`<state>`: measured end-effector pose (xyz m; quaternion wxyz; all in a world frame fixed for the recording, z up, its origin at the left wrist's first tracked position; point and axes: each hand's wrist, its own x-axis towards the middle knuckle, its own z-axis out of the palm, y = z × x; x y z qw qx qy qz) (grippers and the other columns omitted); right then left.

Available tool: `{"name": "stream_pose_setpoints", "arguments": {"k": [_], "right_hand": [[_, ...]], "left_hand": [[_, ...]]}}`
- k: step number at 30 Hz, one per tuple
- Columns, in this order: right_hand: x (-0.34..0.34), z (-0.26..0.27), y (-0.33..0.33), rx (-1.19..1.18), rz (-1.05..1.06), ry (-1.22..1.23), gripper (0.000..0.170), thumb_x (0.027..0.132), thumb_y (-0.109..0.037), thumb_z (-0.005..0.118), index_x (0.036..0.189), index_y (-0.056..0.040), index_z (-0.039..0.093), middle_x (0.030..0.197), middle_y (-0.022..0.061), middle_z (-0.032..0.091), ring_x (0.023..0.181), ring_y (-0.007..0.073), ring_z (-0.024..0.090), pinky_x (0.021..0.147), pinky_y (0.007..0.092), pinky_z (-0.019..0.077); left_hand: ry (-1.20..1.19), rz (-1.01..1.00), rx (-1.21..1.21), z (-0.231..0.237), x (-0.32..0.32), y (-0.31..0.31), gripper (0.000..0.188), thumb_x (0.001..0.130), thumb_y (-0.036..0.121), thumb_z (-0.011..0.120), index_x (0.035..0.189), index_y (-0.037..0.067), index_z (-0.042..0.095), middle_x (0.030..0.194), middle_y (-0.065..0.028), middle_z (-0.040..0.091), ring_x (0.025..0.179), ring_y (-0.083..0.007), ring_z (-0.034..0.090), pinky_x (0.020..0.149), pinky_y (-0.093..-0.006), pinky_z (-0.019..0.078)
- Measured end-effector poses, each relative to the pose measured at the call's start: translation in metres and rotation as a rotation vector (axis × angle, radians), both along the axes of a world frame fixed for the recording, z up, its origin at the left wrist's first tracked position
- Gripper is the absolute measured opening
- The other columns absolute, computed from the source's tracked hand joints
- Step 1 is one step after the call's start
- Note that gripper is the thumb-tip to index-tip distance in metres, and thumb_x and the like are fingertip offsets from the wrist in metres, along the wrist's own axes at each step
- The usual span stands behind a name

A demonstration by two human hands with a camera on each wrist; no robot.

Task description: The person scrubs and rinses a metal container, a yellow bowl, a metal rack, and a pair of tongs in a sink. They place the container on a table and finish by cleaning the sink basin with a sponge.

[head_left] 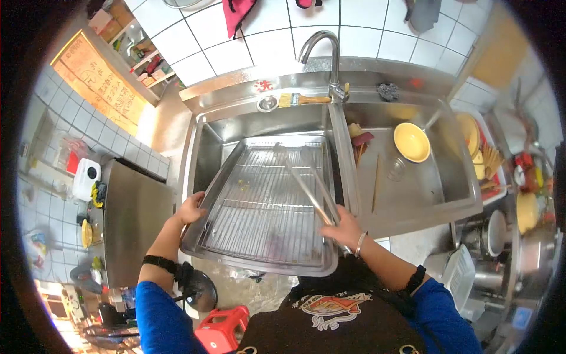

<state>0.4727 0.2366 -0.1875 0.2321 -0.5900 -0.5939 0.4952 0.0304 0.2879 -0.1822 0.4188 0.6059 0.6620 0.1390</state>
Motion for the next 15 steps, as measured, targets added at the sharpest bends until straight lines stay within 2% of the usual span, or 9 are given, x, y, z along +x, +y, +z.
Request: {"name": "stream_pose_setpoints", "arguments": {"k": [2, 5, 8, 9, 11, 12, 13, 14, 15], "right_hand": [[-0.009, 0.000, -0.003, 0.042, -0.082, 0.058, 0.070, 0.055, -0.032, 0.067, 0.105, 0.0076, 0.038, 0.089, 0.0224, 0.053, 0.083, 0.0316, 0.053, 0.073, 0.0337, 0.0405], [-0.012, 0.007, 0.000, 0.017, 0.040, -0.189, 0.066, 0.056, -0.038, 0.064, 0.099, 0.0071, 0.042, 0.089, 0.0249, 0.052, 0.084, 0.0338, 0.052, 0.074, 0.0354, 0.0404], [-0.016, 0.031, 0.010, -0.059, 0.170, -0.389, 0.065, 0.056, -0.039, 0.062, 0.098, 0.0064, 0.042, 0.091, 0.0251, 0.051, 0.085, 0.0346, 0.052, 0.075, 0.0360, 0.0401], [-0.015, 0.028, 0.014, -0.021, 0.183, -0.456, 0.064, 0.057, -0.038, 0.061, 0.099, 0.0066, 0.043, 0.094, 0.0248, 0.051, 0.087, 0.0348, 0.051, 0.076, 0.0364, 0.0398], [-0.016, 0.052, 0.021, -0.072, 0.197, -0.533, 0.064, 0.057, -0.038, 0.061, 0.099, 0.0065, 0.043, 0.096, 0.0245, 0.050, 0.089, 0.0348, 0.051, 0.077, 0.0362, 0.0399], [-0.016, 0.061, 0.026, -0.131, 0.207, -0.607, 0.063, 0.058, -0.038, 0.060, 0.099, 0.0065, 0.043, 0.097, 0.0243, 0.050, 0.090, 0.0347, 0.050, 0.077, 0.0360, 0.0399], [-0.014, 0.056, 0.031, -0.109, 0.227, -0.676, 0.064, 0.059, -0.039, 0.060, 0.100, 0.0066, 0.043, 0.099, 0.0244, 0.049, 0.092, 0.0338, 0.050, 0.078, 0.0361, 0.0400], [-0.013, 0.050, 0.036, -0.106, 0.230, -0.680, 0.064, 0.059, -0.039, 0.060, 0.100, 0.0066, 0.043, 0.099, 0.0244, 0.049, 0.092, 0.0338, 0.050, 0.078, 0.0361, 0.0400], [-0.013, 0.044, 0.041, -0.065, 0.198, -0.668, 0.064, 0.059, -0.040, 0.060, 0.100, 0.0065, 0.044, 0.099, 0.0244, 0.049, 0.091, 0.0339, 0.050, 0.078, 0.0361, 0.0402]], "left_hand": [[-0.066, -0.058, -0.066, 0.003, -0.005, 0.004, 0.064, 0.059, 0.000, 0.057, 0.117, -0.006, 0.029, 0.096, -0.0166, 0.053, 0.086, -0.0205, 0.053, 0.073, -0.0270, 0.0413], [-0.013, 0.152, -0.196, 0.028, -0.005, 0.000, 0.063, 0.067, 0.010, 0.056, 0.120, -0.006, 0.026, 0.075, -0.0137, 0.057, 0.065, -0.0166, 0.055, 0.053, -0.0241, 0.0411], [-0.250, 0.356, -0.218, 0.039, -0.007, -0.029, 0.060, 0.068, 0.012, 0.058, 0.120, 0.002, 0.030, 0.085, -0.0108, 0.054, 0.065, -0.0151, 0.052, 0.054, -0.0230, 0.0421], [0.001, 0.339, -0.076, 0.046, 0.002, -0.048, 0.058, 0.069, 0.011, 0.057, 0.120, 0.004, 0.032, 0.096, -0.0138, 0.052, 0.079, -0.0185, 0.052, 0.063, -0.0258, 0.0436], [0.352, 0.276, 0.447, 0.019, -0.003, -0.093, 0.059, 0.069, 0.012, 0.057, 0.119, -0.001, 0.030, 0.112, -0.0159, 0.043, 0.095, -0.0229, 0.047, 0.078, -0.0325, 0.0388], [0.166, 0.508, 0.618, 0.013, 0.015, -0.116, 0.055, 0.070, 0.008, 0.056, 0.119, 0.000, 0.031, 0.119, -0.0165, 0.036, 0.108, -0.0248, 0.037, 0.089, -0.0351, 0.0294], [-0.060, 0.701, 0.755, 0.007, 0.038, -0.143, 0.055, 0.071, 0.005, 0.055, 0.120, 0.000, 0.030, 0.121, -0.0165, 0.033, 0.111, -0.0260, 0.033, 0.091, -0.0351, 0.0274], [0.020, 0.716, 0.830, -0.002, 0.059, -0.168, 0.057, 0.073, 0.006, 0.054, 0.122, 0.001, 0.025, 0.122, -0.0146, 0.032, 0.111, -0.0255, 0.033, 0.093, -0.0347, 0.0250], [-0.380, 0.869, 0.673, -0.010, 0.085, -0.183, 0.061, 0.075, 0.008, 0.053, 0.125, 0.003, 0.018, 0.125, -0.0133, 0.028, 0.110, -0.0234, 0.033, 0.091, -0.0333, 0.0272]]}}
